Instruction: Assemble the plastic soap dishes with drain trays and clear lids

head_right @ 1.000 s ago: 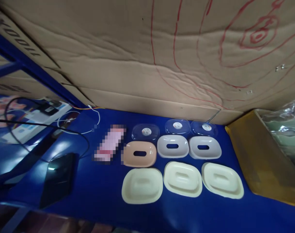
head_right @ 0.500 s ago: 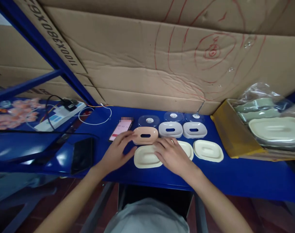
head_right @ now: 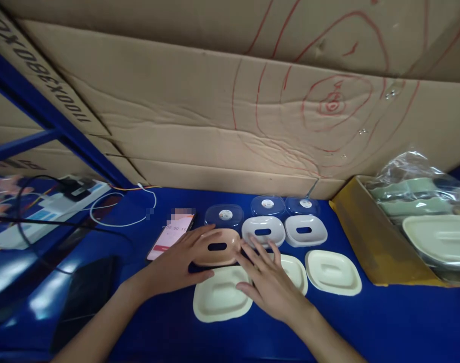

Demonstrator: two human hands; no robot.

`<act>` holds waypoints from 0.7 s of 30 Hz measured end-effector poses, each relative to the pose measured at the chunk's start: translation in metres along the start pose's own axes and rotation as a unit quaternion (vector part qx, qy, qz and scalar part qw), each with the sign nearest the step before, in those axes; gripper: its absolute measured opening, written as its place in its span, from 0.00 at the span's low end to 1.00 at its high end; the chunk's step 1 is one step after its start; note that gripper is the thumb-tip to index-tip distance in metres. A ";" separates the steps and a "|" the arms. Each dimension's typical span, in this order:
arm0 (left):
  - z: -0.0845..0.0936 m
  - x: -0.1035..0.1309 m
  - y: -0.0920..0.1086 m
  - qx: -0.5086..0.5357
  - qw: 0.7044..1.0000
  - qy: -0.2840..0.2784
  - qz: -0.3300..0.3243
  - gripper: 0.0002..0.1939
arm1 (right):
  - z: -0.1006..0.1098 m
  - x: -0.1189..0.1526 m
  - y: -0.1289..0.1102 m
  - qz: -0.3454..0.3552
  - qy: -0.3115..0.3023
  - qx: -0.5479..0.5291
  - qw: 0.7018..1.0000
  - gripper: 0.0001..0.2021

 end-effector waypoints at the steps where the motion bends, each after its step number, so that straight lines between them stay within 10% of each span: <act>1: -0.002 0.001 0.000 -0.004 1.000 -0.002 -0.001 0.47 | -0.003 0.002 -0.002 0.002 -0.006 0.001 1.000 0.34; 12: 0.011 -0.004 0.031 -0.008 0.997 0.064 -0.038 0.36 | 0.015 -0.014 -0.013 0.064 0.068 0.068 0.993 0.21; 21: -0.005 0.057 0.079 0.011 0.997 0.081 -0.016 0.33 | 0.039 0.037 -0.049 0.088 0.111 0.031 0.989 0.14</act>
Point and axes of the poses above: each hand's wrist, its own x-axis away from the middle knuckle, its own z-axis out of the back of the hand, y = z × x, the point moved 10 cm from there along -x, towards the middle knuckle, and after that the axes turned 10 degrees about y, right-handed, at the moved point
